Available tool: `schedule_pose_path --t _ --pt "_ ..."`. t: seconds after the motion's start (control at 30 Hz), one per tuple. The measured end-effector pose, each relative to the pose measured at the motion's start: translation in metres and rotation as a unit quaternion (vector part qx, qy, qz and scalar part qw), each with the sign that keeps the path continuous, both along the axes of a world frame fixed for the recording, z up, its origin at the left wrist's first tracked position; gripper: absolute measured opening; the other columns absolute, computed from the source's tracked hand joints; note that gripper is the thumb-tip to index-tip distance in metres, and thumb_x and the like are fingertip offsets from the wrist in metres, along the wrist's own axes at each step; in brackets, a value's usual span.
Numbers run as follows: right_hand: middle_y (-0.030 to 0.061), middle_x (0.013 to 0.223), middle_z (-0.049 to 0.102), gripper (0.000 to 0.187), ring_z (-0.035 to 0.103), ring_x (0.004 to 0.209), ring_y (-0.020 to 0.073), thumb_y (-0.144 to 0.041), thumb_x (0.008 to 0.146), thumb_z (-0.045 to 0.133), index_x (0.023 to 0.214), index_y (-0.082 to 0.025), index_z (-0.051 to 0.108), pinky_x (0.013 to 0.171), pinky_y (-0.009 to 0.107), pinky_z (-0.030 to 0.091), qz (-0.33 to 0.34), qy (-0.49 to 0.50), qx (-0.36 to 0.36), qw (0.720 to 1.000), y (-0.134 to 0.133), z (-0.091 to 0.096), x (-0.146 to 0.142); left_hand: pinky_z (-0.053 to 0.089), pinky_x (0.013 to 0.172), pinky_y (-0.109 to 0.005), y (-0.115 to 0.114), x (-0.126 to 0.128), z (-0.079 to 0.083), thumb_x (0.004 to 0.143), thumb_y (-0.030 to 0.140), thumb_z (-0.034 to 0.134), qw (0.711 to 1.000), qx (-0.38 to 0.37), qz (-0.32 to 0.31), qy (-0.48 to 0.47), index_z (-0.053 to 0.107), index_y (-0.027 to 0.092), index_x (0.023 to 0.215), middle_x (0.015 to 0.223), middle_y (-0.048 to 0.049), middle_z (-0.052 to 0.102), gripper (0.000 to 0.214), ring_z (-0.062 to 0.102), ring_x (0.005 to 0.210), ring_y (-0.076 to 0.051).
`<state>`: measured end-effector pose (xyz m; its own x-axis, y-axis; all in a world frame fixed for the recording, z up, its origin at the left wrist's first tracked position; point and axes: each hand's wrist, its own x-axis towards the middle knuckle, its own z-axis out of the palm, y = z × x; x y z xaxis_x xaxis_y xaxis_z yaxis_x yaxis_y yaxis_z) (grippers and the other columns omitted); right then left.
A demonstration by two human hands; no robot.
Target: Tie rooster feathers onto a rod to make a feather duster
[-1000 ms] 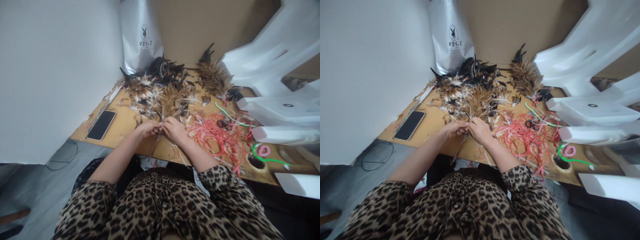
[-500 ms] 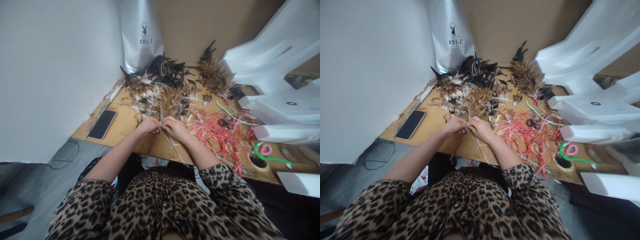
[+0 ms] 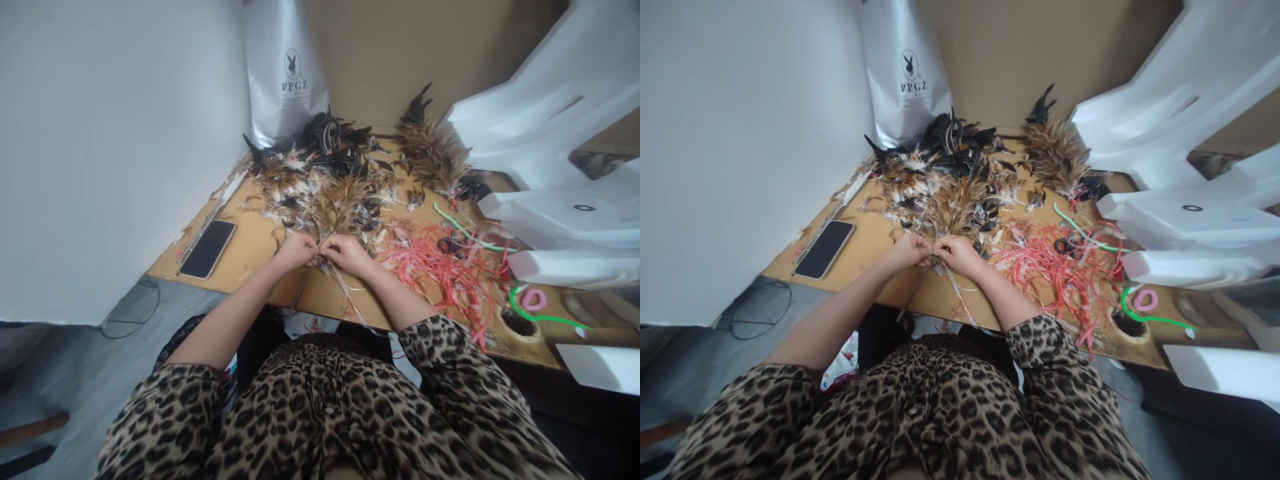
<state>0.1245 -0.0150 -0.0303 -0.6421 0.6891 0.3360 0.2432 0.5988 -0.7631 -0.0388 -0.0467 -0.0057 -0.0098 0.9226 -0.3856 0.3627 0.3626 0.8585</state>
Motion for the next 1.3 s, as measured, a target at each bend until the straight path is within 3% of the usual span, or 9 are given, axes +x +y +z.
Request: schedule_pose_path --t 0.2,0.37,0.53,0.87,1.13,1.3 --pt "0.0061 0.083 0.068 0.012 0.062 0.081 0.0156 -0.018 0.085 0.052 0.078 -0.017 0.063 0.075 0.027 0.044 -0.007 -0.03 0.069 0.997 -0.004 -0.001 -0.002 0.045 0.047 -0.018 -0.001 -0.005 0.007 0.073 0.012 0.069 0.992 -0.077 0.035 -0.093 0.06 0.008 0.059 0.049 -0.0036 0.061 0.017 0.055 0.041 -0.008" --pt "0.0021 0.069 0.065 0.013 0.06 0.068 0.0136 -0.02 0.085 0.053 0.077 -0.017 0.063 0.069 0.025 0.043 -0.039 -0.026 0.023 0.999 -0.002 -0.003 -0.004 0.046 0.048 -0.018 0.0 -0.009 0.001 0.068 0.015 0.075 0.983 -0.1 0.052 -0.144 0.061 0.007 0.063 0.05 -0.0042 0.062 0.017 0.056 0.042 -0.008" --pt "0.0061 0.084 0.067 0.014 0.061 0.08 0.0156 -0.02 0.087 0.049 0.082 -0.017 0.062 0.075 0.026 0.043 -0.038 -0.03 0.075 0.996 -0.005 -0.007 -0.004 0.045 0.048 -0.017 -0.003 -0.012 -0.003 0.07 0.015 0.073 0.974 -0.097 0.05 -0.2 0.062 0.007 0.064 0.054 -0.0034 0.062 0.015 0.057 0.045 -0.007" --pt "0.0039 0.076 0.061 0.014 0.056 0.075 0.0155 -0.019 0.088 0.048 0.078 -0.018 0.058 0.073 0.027 0.041 -0.082 -0.037 0.073 0.993 -0.009 -0.014 -0.01 0.044 0.045 -0.017 -0.001 -0.006 -0.011 0.073 0.013 0.068 0.996 0.008 0.05 -0.071 0.058 0.011 0.064 0.048 0.0018 0.059 0.014 0.054 0.041 -0.006" --pt "0.01 0.106 0.059 0.019 0.057 0.089 0.0172 -0.028 0.092 0.043 0.091 -0.019 0.059 0.07 0.026 0.042 -0.102 -0.121 0.147 0.976 -0.021 -0.006 -0.006 0.041 0.045 -0.017 -0.008 -0.006 -0.001 0.068 0.019 0.075 0.991 -0.018 0.072 -0.114 0.061 0.009 0.062 0.051 -0.0002 0.06 0.018 0.052 0.042 -0.005" --pt "0.0047 0.081 0.064 0.014 0.059 0.079 0.0157 -0.024 0.088 0.047 0.082 -0.019 0.059 0.072 0.026 0.043 -0.114 -0.069 0.049 0.99 -0.02 -0.009 -0.009 0.042 0.046 -0.016 -0.009 -0.007 -0.001 0.072 0.019 0.072 0.992 -0.013 0.062 -0.111 0.061 0.009 0.063 0.051 -0.0004 0.06 0.017 0.053 0.043 -0.005"
